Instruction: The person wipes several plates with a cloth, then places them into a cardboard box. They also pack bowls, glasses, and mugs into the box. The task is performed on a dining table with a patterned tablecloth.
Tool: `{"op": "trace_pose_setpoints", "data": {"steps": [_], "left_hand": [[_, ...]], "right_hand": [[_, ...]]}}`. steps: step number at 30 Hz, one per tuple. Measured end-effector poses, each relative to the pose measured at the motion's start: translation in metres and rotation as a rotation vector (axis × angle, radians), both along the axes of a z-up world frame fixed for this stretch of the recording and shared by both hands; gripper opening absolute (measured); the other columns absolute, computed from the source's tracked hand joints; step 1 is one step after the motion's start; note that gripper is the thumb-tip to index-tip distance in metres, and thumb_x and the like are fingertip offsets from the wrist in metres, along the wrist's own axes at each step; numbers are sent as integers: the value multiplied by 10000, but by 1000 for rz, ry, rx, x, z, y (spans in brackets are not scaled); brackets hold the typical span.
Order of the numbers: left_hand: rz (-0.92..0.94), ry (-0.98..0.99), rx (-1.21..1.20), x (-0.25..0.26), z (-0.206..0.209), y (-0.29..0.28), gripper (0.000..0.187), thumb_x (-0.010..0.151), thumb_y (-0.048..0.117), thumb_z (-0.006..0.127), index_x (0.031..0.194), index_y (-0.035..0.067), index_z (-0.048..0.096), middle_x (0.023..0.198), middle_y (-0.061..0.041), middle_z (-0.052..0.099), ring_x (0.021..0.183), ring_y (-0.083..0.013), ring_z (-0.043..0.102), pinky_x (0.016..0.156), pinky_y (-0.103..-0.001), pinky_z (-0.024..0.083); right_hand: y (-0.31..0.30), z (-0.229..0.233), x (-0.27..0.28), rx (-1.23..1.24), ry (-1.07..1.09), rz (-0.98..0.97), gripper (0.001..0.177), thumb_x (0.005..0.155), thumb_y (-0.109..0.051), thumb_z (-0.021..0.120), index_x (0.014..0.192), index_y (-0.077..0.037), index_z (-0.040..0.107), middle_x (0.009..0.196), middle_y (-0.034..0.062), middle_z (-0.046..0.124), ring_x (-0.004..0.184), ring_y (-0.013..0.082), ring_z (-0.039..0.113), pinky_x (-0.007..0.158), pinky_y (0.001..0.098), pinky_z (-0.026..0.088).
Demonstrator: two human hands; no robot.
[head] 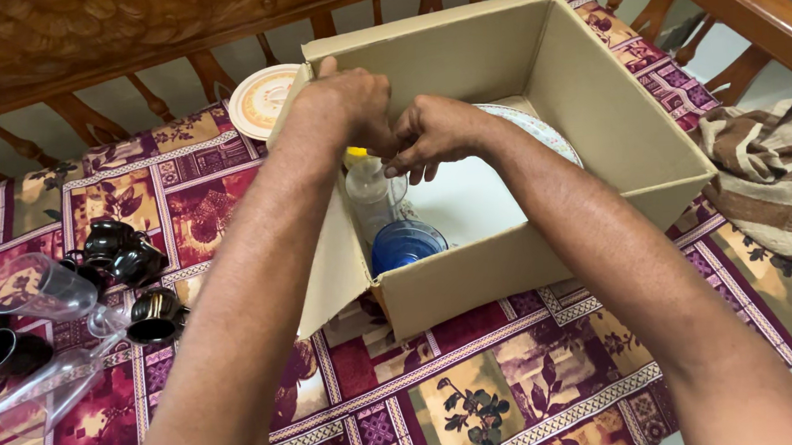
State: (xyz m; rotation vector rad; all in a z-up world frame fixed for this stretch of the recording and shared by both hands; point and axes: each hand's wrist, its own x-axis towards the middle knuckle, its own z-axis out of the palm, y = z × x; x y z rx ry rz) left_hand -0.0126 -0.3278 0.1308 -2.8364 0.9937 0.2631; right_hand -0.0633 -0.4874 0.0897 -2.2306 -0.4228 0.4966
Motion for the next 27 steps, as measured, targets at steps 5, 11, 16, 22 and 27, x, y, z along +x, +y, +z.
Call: {"op": "trace_pose_setpoints", "data": {"steps": [5, 11, 16, 22, 27], "left_hand": [[-12, -11, 102, -15, -1, -25, 410, 723, 310, 817, 1070, 92, 794, 1192, -158, 740, 1213, -284, 664, 1252, -487, 238], [-5, -38, 127, -16, 10, -9, 499, 653, 250, 860, 1112, 83, 756, 1163, -148, 752, 1158, -277, 705, 1178, -443, 347], [-46, -107, 15, -14, -8, 2, 426, 745, 305, 742, 1102, 74, 767, 1111, -186, 760, 1140, -305, 694, 1097, -471, 387], [7, -146, -225, -4, -45, 21, 932, 903, 696, 557, 1513, 6, 411, 1322, -280, 555, 1269, -356, 509, 1034, -518, 332], [21, -195, -137, -6, -59, 23, 863, 922, 572, 533, 1580, 50, 336, 1318, -230, 559, 1252, -312, 534, 1036, -463, 342]], "right_hand": [[0, -3, 0, 40, 44, 19, 367, 795, -216, 845, 1047, 31, 742, 875, 132, 788, 752, 223, 791, 609, 356, 655], [-17, -25, 22, -16, 324, -55, 477, 863, -245, 578, 1283, -59, 709, 1179, 113, 748, 1054, 253, 739, 817, 418, 623], [-35, -66, 50, -478, -374, 245, 833, 607, 70, 553, 1420, -107, 597, 1433, 188, 548, 1309, 372, 517, 1054, 473, 461], [-5, -86, 44, -958, -335, 339, 871, 759, -13, 586, 1575, -239, 385, 1667, 99, 242, 1469, 356, 258, 1082, 529, 375], [2, -81, 36, -916, -326, 326, 732, 804, 1, 553, 1502, -214, 507, 1624, 206, 226, 1442, 359, 381, 1131, 476, 422]]}}
